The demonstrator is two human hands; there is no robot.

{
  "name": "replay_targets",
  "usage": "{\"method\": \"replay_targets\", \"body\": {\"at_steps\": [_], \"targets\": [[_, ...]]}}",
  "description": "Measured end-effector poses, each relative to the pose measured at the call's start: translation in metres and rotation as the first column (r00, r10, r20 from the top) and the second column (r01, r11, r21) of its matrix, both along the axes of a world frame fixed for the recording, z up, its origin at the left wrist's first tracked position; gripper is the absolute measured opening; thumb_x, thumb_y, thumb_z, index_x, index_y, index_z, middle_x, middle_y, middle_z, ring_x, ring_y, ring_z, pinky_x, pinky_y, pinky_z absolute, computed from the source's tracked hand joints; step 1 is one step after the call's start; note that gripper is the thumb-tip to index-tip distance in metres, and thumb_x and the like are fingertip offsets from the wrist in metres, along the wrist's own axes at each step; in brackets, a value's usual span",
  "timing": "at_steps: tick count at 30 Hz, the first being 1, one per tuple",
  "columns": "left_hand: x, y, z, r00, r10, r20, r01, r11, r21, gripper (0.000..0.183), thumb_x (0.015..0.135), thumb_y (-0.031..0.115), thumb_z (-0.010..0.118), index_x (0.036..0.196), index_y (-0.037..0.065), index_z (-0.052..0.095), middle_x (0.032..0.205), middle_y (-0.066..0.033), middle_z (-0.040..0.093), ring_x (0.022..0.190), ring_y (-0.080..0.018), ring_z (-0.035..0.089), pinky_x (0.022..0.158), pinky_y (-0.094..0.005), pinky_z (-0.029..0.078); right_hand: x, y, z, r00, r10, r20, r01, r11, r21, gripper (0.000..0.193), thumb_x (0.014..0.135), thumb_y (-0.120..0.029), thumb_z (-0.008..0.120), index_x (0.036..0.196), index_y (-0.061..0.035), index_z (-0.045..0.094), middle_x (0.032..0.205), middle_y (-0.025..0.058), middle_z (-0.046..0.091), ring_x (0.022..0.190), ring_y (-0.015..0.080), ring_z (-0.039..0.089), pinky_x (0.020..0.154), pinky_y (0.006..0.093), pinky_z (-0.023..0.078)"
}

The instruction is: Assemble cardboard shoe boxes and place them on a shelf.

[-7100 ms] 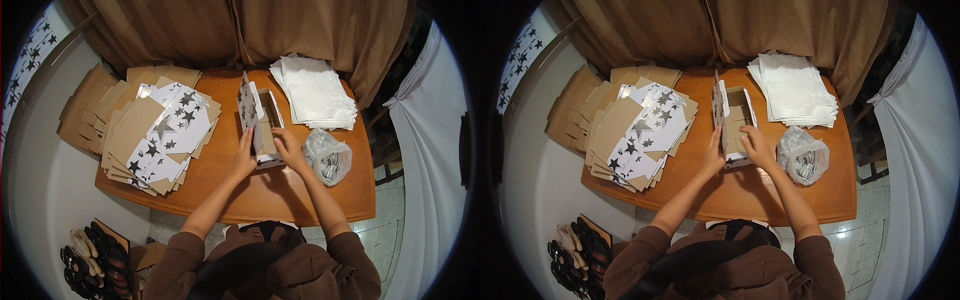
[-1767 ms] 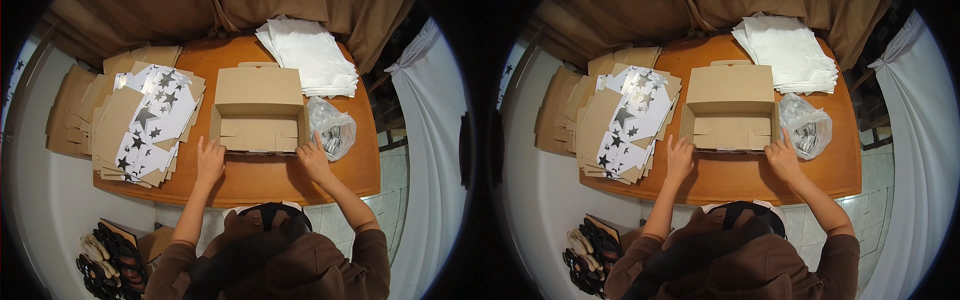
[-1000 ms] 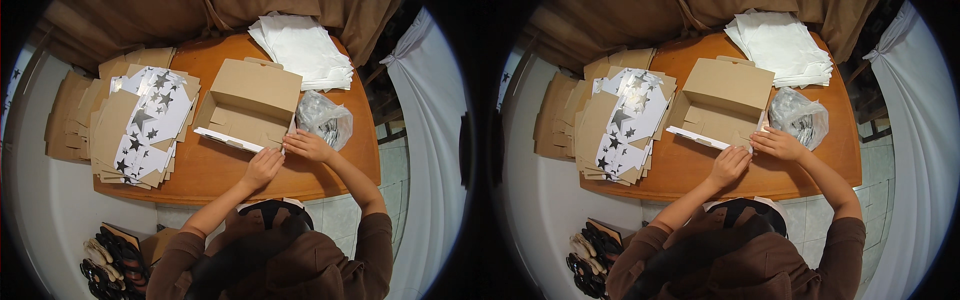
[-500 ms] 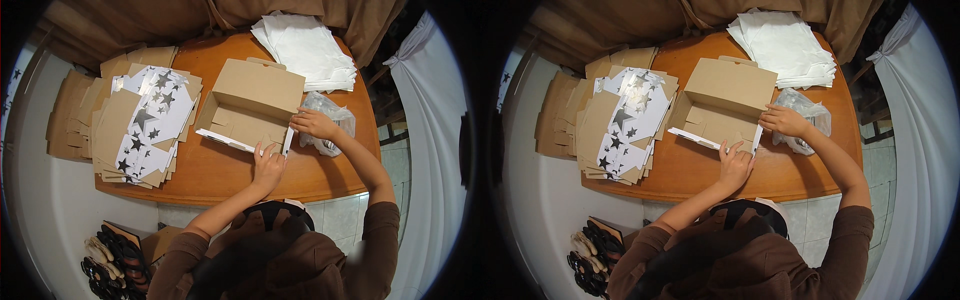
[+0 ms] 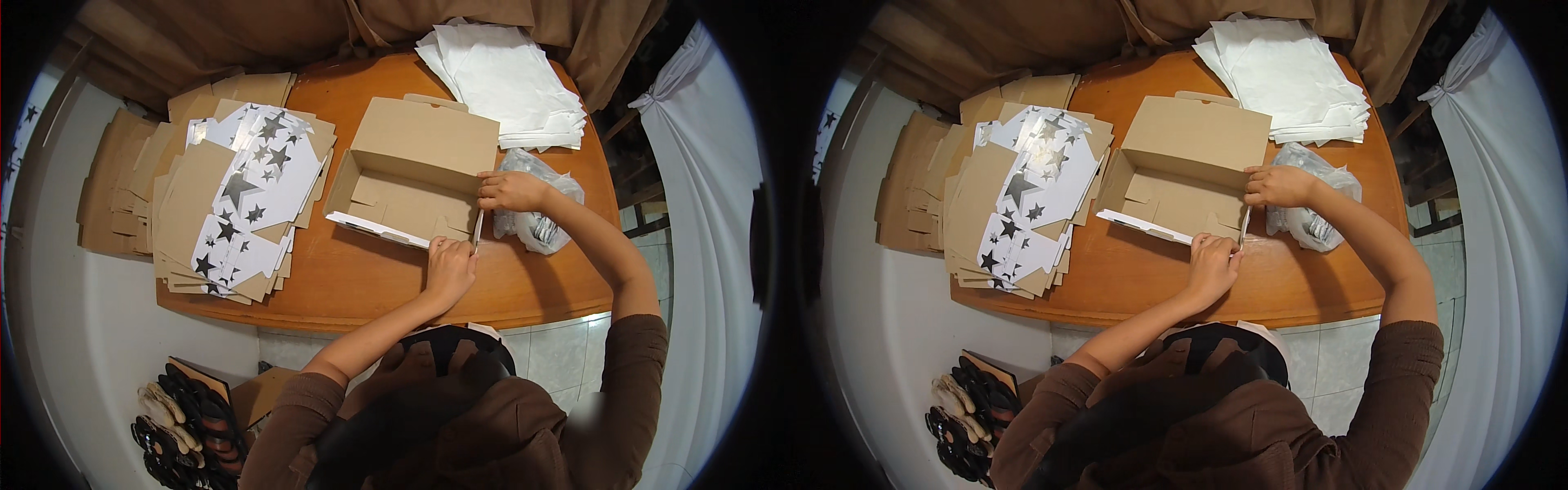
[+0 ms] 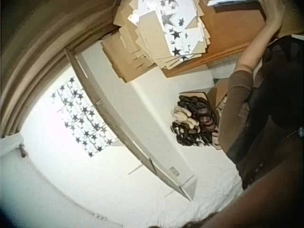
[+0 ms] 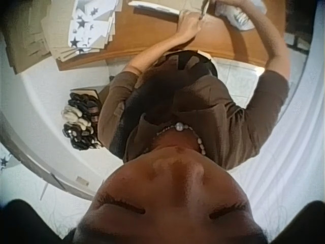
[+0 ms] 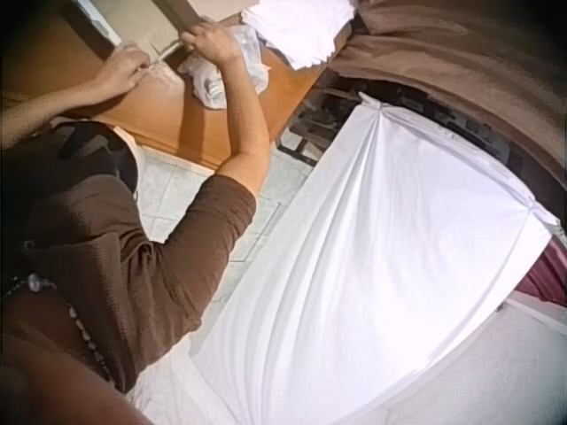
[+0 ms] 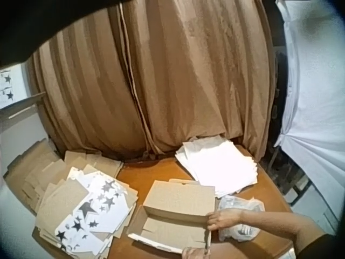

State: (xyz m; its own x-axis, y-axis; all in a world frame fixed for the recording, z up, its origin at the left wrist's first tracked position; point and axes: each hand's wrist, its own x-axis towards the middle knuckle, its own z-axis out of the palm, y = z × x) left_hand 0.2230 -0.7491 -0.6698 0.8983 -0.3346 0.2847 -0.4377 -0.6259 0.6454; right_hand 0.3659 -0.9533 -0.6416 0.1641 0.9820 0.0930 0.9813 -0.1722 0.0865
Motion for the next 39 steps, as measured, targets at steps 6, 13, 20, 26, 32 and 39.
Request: {"method": "replay_targets", "body": {"at_steps": [6, 13, 20, 26, 32, 39], "targets": [[0.004, -0.025, -0.003, 0.996, -0.012, 0.085, 0.011, 1.000, 0.007, 0.015, 0.075, 0.018, 0.068, 0.080, 0.006, 0.061, 0.078, -0.0076, 0.062, 0.086, -0.0248, 0.056, 0.087, -0.0420, 0.034, 0.010, -0.007, 0.011, 1.000, 0.019, 0.024, -0.018, 0.999, -0.034, 0.005, 0.077, -0.012, 0.053, 0.082, -0.0090, 0.054, 0.088, 0.0060, 0.061, 0.094, 0.0222, 0.060, 0.099, 0.0365, 0.043], [0.010, 0.011, 0.032, 0.948, -0.024, 0.317, -0.001, 0.997, 0.080, 0.022, 0.078, 0.023, 0.065, 0.092, 0.006, 0.062, 0.100, -0.0087, 0.060, 0.097, -0.0274, 0.052, 0.089, -0.0449, 0.034, 0.008, 0.014, 0.027, 0.992, -0.121, -0.039, 0.123, 0.990, 0.074, 0.021, 0.077, -0.009, 0.052, 0.093, -0.0074, 0.066, 0.102, 0.0068, 0.065, 0.100, 0.0230, 0.060, 0.100, 0.0375, 0.041], [0.031, 0.156, 0.039, 0.830, 0.471, 0.297, -0.527, 0.838, 0.143, 0.025, 0.087, 0.018, 0.051, 0.106, 0.003, 0.059, 0.104, -0.0140, 0.060, 0.099, -0.0322, 0.053, 0.085, -0.0453, 0.038, 0.025, 0.104, 0.036, 0.990, -0.107, -0.089, 0.122, 0.974, 0.192, 0.029, 0.076, -0.008, 0.052, 0.102, -0.0059, 0.065, 0.103, 0.0092, 0.065, 0.098, 0.0248, 0.061, 0.095, 0.0386, 0.045], [0.019, 0.212, 0.001, 0.702, 0.492, -0.514, -0.547, 0.836, 0.052, 0.039, 0.094, 0.033, 0.045, 0.105, -0.001, 0.062, 0.096, -0.0198, 0.065, 0.089, -0.0371, 0.060, 0.078, -0.0416, 0.046, 0.036, 0.211, 0.013, 0.979, 0.056, -0.198, 0.011, 0.946, 0.325, 0.024, 0.077, -0.016, 0.056, 0.097, -0.0096, 0.067, 0.099, 0.0053, 0.066, 0.099, 0.0234, 0.060, 0.087, 0.0375, 0.046], [0.017, 0.199, -0.006, 0.844, 0.400, -0.357, -0.418, 0.908, 0.029, 0.037, 0.091, 0.033, 0.054, 0.100, -0.002, 0.064, 0.068, -0.0141, 0.062, 0.050, -0.0190, 0.056, 0.053, -0.0332, 0.044, 0.039, 0.254, -0.003, 1.000, 0.015, -0.007, -0.015, 1.000, -0.009, 0.021, 0.082, -0.016, 0.054, 0.097, -0.0210, 0.068, 0.100, -0.0027, 0.065, 0.104, 0.0181, 0.057, 0.097, 0.0402, 0.039], [0.028, 0.188, 0.017, 0.805, 0.507, -0.308, -0.383, 0.840, 0.384, 0.030, 0.084, 0.028, 0.060, 0.081, -0.001, 0.064, 0.066, -0.0200, 0.062, 0.064, -0.0354, 0.062, 0.058, -0.0425, 0.047, 0.051, 0.263, -0.002, 0.999, -0.034, 0.042, 0.041, 0.985, -0.167, 0.021, 0.082, -0.014, 0.053, 0.094, -0.0218, 0.068, 0.090, -0.0033, 0.064, 0.101, 0.0149, 0.058, 0.104, 0.0416, 0.033]]}}
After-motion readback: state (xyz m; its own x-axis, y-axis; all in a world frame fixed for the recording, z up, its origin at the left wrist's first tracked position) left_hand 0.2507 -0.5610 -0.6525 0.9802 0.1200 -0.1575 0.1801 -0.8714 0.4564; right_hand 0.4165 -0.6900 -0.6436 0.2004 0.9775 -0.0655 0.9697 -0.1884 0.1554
